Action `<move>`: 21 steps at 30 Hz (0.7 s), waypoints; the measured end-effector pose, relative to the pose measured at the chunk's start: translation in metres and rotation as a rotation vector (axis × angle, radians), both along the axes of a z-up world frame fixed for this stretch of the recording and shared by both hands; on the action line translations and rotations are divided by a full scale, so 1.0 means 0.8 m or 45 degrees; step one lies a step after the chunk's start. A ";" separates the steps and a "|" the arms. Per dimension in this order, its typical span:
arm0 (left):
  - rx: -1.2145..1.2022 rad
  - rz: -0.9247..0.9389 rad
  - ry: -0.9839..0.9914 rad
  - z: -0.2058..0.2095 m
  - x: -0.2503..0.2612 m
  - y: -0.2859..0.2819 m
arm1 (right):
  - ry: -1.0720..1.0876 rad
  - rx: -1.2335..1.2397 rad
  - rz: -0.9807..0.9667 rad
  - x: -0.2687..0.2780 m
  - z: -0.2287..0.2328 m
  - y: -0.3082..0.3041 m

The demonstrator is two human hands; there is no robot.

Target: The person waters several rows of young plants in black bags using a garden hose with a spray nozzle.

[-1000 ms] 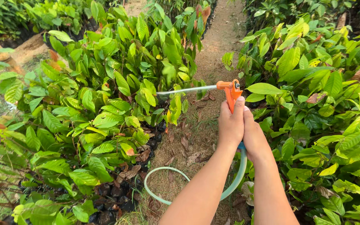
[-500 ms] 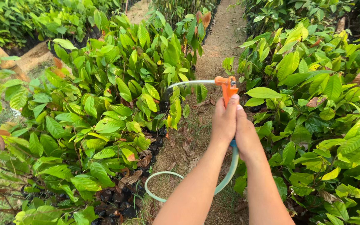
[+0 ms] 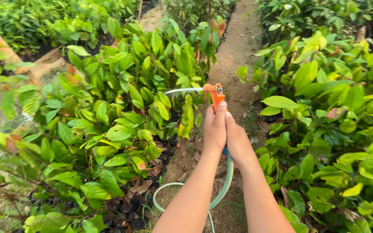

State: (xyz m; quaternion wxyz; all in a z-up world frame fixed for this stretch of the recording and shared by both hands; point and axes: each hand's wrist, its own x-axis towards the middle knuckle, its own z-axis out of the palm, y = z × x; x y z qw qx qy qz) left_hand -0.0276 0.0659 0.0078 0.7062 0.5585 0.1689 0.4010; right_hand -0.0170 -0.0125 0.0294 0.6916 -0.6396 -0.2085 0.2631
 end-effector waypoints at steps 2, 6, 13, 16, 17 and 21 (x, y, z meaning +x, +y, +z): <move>0.013 0.010 -0.034 0.000 -0.006 0.010 | 0.038 -0.032 0.019 -0.008 0.001 0.008; 0.051 0.040 -0.005 0.000 -0.023 0.025 | 0.064 -0.015 0.042 -0.021 0.001 0.023; 0.063 0.063 0.029 0.002 -0.041 0.049 | 0.055 -0.009 0.056 -0.045 0.010 0.043; 0.062 0.045 0.017 0.003 -0.041 0.057 | 0.042 -0.010 0.040 -0.049 0.012 0.050; 0.043 0.028 0.009 0.004 -0.039 0.057 | 0.028 0.004 0.036 -0.048 0.011 0.052; 0.128 0.062 0.099 0.010 -0.039 0.058 | 0.034 0.013 -0.008 -0.044 0.011 0.055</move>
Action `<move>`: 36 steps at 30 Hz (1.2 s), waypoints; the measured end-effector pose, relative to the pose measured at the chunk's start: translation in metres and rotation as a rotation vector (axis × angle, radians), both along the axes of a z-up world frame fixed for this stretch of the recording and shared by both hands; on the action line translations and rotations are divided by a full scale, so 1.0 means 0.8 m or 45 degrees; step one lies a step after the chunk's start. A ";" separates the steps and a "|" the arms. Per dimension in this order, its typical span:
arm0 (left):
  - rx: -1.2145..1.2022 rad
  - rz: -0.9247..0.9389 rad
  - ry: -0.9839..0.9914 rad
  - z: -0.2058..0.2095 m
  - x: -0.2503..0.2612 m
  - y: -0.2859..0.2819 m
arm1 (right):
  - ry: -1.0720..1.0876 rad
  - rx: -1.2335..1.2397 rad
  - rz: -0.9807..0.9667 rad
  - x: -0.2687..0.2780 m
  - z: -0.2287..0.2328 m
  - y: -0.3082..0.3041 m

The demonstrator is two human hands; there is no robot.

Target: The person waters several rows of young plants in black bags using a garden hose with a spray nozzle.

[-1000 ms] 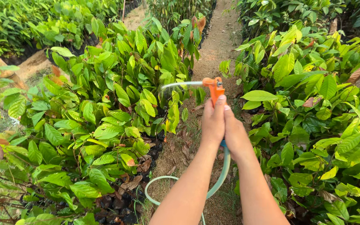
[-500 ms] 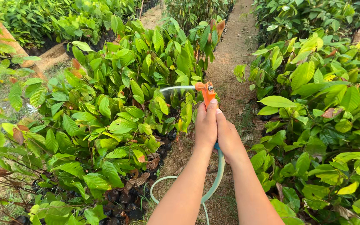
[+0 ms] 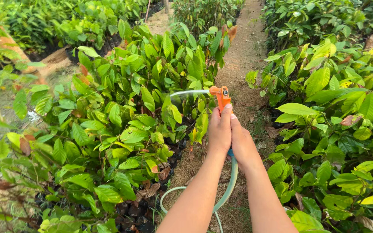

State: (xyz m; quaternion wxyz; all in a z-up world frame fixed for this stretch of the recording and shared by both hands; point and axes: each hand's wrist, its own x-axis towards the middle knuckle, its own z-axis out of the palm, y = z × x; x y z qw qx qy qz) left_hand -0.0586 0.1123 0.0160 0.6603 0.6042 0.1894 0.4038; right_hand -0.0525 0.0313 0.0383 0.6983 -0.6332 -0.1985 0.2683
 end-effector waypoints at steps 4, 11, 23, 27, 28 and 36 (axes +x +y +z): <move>-0.035 -0.053 -0.006 0.007 0.005 -0.006 | 0.033 -0.013 -0.020 0.004 0.004 -0.006; -0.031 -0.123 -0.022 0.003 0.030 -0.014 | 0.027 0.005 -0.068 0.022 0.005 -0.016; -0.085 -0.234 -0.089 0.020 0.043 -0.042 | -0.052 0.123 -0.147 0.056 -0.013 -0.029; -0.081 -0.249 -0.088 0.017 0.049 -0.049 | -0.040 0.120 -0.158 0.061 -0.017 -0.036; -0.067 -0.239 -0.066 0.015 0.051 -0.050 | -0.041 0.130 -0.151 0.062 -0.017 -0.038; -0.041 -0.221 -0.049 -0.004 0.063 -0.047 | 0.031 0.181 -0.140 0.065 -0.026 -0.042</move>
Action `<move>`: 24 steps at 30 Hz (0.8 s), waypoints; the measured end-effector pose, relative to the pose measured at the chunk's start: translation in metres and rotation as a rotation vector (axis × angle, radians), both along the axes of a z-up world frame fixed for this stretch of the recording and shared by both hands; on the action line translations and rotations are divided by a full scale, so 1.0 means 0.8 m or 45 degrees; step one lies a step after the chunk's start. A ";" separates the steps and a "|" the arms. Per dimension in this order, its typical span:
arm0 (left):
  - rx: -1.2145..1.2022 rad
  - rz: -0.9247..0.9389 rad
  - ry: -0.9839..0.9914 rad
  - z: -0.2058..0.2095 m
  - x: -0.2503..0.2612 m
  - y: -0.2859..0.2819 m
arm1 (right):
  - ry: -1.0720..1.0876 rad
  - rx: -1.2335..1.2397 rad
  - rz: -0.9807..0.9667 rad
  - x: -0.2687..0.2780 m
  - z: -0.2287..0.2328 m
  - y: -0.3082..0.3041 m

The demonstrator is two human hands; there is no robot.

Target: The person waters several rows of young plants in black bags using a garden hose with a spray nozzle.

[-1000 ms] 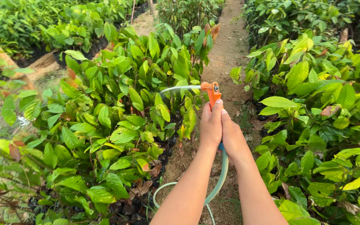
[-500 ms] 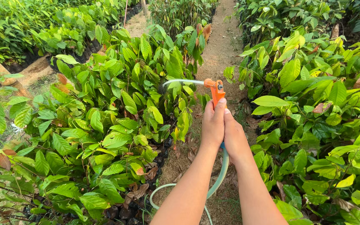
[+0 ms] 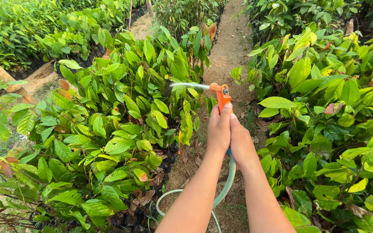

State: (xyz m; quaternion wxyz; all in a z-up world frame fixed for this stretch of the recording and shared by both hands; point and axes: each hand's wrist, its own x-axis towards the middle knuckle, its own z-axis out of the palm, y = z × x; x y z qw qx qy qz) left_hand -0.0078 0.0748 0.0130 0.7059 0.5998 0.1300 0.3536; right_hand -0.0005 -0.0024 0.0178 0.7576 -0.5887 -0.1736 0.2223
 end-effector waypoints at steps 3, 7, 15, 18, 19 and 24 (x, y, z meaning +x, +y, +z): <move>-0.014 0.009 -0.008 -0.003 -0.002 0.003 | -0.021 0.064 0.033 -0.004 -0.002 0.003; 0.015 0.000 -0.067 0.001 -0.012 0.008 | 0.019 0.011 0.027 -0.012 0.000 0.008; -0.005 -0.008 -0.034 0.015 -0.053 0.022 | 0.012 0.004 0.046 -0.049 0.017 0.025; -0.096 -0.059 -0.126 0.014 -0.062 0.034 | 0.007 -0.001 0.049 -0.065 0.023 0.034; -0.088 -0.051 -0.126 0.012 -0.065 0.039 | -0.026 -0.012 0.048 -0.069 0.024 0.038; -0.026 0.011 -0.179 0.005 -0.080 0.063 | -0.027 -0.121 0.030 -0.084 0.014 0.058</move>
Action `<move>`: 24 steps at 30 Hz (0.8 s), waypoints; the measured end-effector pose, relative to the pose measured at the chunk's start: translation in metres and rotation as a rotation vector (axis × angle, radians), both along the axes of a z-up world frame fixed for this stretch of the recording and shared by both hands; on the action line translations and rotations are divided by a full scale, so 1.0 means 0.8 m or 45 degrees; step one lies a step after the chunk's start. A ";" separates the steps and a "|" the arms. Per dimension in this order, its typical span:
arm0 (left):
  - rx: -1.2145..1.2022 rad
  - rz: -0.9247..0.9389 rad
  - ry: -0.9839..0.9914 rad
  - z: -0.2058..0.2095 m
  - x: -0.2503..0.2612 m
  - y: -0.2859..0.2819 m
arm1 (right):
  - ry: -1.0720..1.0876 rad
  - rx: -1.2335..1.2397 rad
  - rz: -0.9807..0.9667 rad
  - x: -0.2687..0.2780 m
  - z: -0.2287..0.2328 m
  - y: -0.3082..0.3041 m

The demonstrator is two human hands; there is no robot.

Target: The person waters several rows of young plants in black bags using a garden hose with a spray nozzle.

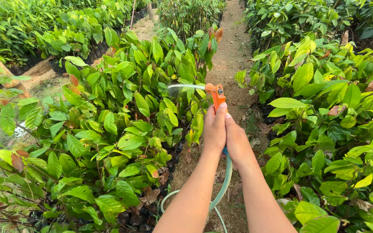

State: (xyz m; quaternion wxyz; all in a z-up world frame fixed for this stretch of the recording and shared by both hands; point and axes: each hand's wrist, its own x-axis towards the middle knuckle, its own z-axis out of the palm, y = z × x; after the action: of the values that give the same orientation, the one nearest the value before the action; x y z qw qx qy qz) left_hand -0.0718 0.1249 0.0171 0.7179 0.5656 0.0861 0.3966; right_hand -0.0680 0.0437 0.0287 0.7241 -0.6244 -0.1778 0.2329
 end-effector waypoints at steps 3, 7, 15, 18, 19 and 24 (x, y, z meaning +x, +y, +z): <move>-0.028 -0.021 0.043 0.003 -0.016 0.009 | 0.012 -0.003 0.007 -0.010 -0.006 0.010; -0.021 0.011 0.066 0.007 -0.034 0.020 | -0.111 0.110 0.033 -0.026 0.001 0.022; 0.025 0.037 0.042 0.002 -0.052 0.034 | -0.046 0.023 0.040 -0.045 0.006 0.038; 0.073 0.080 0.074 0.005 -0.053 0.035 | -0.040 0.023 0.043 -0.047 0.008 0.038; 0.068 0.074 0.080 0.006 -0.054 0.035 | -0.033 0.027 0.040 -0.047 0.009 0.038; 0.071 0.082 0.097 0.010 -0.050 0.026 | -0.036 0.010 0.029 -0.041 0.011 0.031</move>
State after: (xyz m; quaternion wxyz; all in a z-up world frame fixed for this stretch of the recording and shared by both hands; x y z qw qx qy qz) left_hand -0.1115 0.1453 0.0248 0.6848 0.5972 0.1205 0.3998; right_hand -0.1008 0.0686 0.0374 0.7213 -0.6226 -0.1961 0.2318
